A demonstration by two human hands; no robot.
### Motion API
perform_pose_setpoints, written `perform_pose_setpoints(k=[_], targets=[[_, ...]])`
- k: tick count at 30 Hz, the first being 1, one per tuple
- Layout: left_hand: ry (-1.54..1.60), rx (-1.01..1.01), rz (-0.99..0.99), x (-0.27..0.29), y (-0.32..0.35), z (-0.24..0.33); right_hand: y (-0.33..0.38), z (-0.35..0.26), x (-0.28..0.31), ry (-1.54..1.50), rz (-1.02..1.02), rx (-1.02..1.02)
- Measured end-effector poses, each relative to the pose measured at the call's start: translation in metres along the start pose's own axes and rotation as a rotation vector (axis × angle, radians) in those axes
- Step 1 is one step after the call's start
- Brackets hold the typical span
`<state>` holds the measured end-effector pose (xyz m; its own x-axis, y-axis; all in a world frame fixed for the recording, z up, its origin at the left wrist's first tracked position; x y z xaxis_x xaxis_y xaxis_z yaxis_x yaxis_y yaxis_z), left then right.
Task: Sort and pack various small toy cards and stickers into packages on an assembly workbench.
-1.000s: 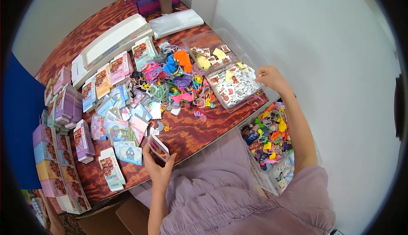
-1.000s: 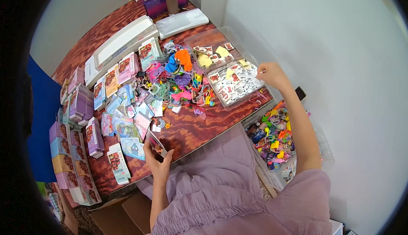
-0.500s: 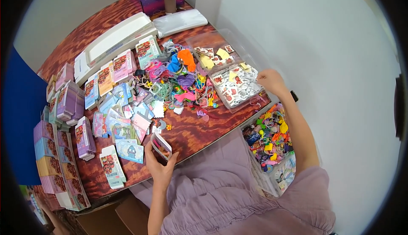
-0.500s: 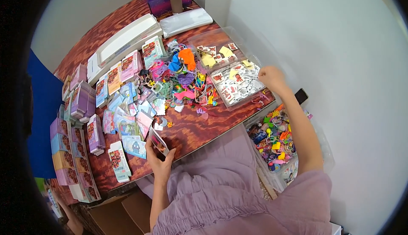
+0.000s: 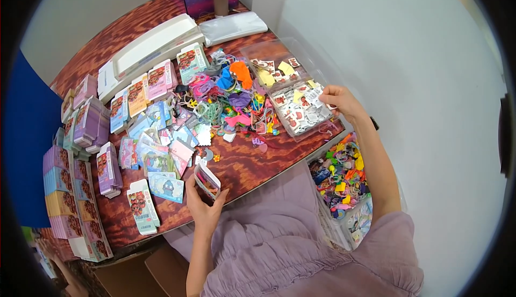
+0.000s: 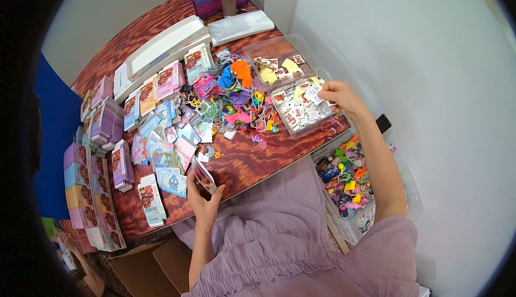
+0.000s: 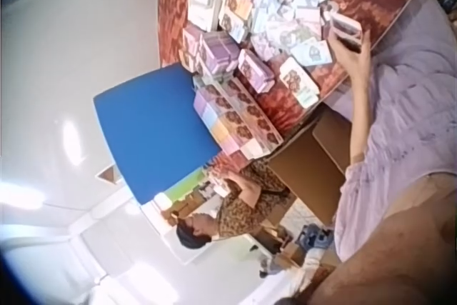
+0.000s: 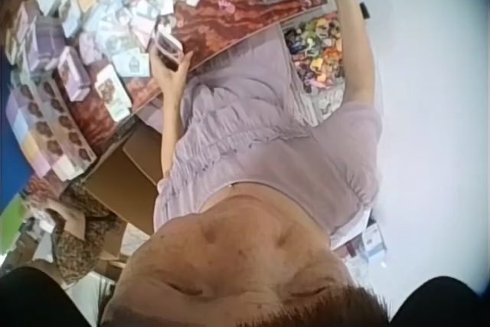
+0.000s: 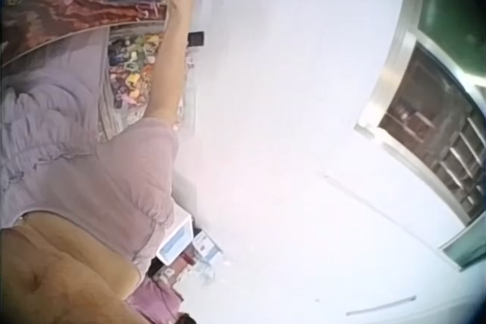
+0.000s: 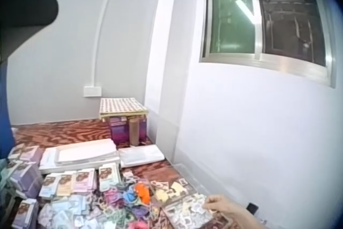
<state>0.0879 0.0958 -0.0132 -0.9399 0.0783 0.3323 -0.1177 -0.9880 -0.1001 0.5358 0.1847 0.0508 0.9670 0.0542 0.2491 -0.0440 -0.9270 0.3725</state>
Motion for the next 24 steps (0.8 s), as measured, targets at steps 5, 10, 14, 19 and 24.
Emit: perform_pose_setpoints(k=[5, 10, 14, 19, 24], targets=[[0.017, 0.024, -0.005, -0.0003, -0.0009, 0.0058, -0.0026, 0.0058, 0.0034, -0.056, -0.007, 0.017], [0.008, 0.022, -0.004, 0.0001, -0.0012, 0.0047, -0.0004, -0.0004, -0.0012, 0.03, -0.002, 0.031], [-0.027, 0.01, 0.004, 0.0008, -0.0018, 0.009, 0.0001, -0.0042, -0.0037, 0.062, 0.014, 0.055], [-0.07, -0.021, 0.003, 0.001, -0.0027, 0.0085, -0.0048, 0.004, 0.0013, -0.029, 0.053, 0.066], [-0.051, 0.009, -0.001, 0.0013, -0.0026, 0.0075, -0.0033, 0.0038, 0.0005, -0.081, 0.061, 0.043]])
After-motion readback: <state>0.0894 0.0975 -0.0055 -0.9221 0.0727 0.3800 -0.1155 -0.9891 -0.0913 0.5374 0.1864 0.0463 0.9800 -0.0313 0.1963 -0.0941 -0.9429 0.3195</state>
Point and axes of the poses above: each hand's wrist, its own y-axis away from the middle knuckle, its own x-axis out of the back of the hand, z = x × y, the point moved 5 cm from there along -y, towards the middle knuckle, and after that the axes turned 8 degrees about -z, right-handed, at the moved point
